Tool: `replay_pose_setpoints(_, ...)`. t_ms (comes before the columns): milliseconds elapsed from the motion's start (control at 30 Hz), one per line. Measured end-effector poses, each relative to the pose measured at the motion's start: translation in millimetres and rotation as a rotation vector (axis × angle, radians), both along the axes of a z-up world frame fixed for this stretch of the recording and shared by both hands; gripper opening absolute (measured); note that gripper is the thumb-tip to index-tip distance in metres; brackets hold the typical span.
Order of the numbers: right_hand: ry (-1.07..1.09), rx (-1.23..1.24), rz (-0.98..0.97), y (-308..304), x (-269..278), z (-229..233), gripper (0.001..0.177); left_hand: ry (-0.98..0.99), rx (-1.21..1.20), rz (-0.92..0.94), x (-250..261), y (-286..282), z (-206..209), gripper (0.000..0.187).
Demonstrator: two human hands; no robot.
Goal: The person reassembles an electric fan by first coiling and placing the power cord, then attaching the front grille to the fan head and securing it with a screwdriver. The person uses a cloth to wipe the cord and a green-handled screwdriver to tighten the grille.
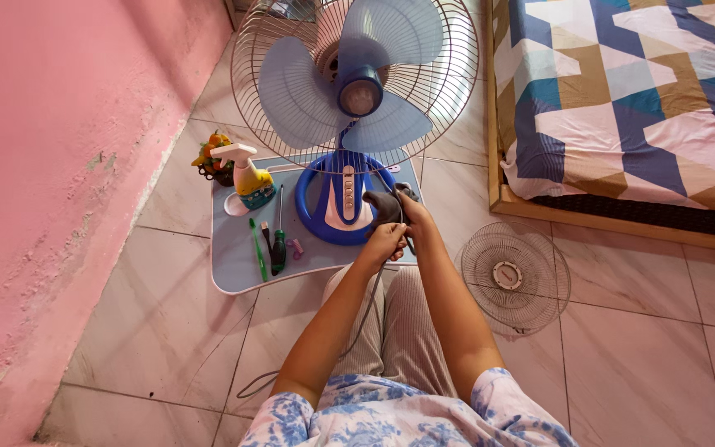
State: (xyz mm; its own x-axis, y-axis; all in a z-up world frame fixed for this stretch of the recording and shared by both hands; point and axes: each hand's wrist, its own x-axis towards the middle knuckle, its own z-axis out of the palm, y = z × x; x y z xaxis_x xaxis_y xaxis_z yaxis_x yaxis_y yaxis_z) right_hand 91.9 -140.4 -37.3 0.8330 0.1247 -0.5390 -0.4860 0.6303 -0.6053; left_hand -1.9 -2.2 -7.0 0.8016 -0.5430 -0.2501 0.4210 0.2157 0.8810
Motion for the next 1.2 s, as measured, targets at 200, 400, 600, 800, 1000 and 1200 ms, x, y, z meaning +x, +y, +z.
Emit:
replay_pose_setpoints(200,0.043,0.002,0.070,-6,13,7,0.025,0.010,-0.062,0.001,-4,-6,-8,0.034)
replay_pose_setpoints(400,0.053,0.027,0.075,10,24,7,0.026,0.046,-0.062,0.008,-5,8,-3,0.037)
replay_pose_setpoints(600,0.034,0.034,0.050,15,22,2,0.035,0.050,-0.075,-0.011,-11,12,-7,0.037)
replay_pose_setpoints(800,0.012,0.124,0.020,26,29,4,0.026,0.080,-0.066,0.041,-8,10,-9,0.036)
replay_pose_setpoints(1000,-0.067,0.090,-0.067,40,37,9,0.023,0.072,-0.042,0.034,-10,22,-6,0.037)
replay_pose_setpoints(1200,-0.006,0.073,-0.060,40,26,5,0.026,0.049,-0.036,0.040,-13,30,-7,0.040)
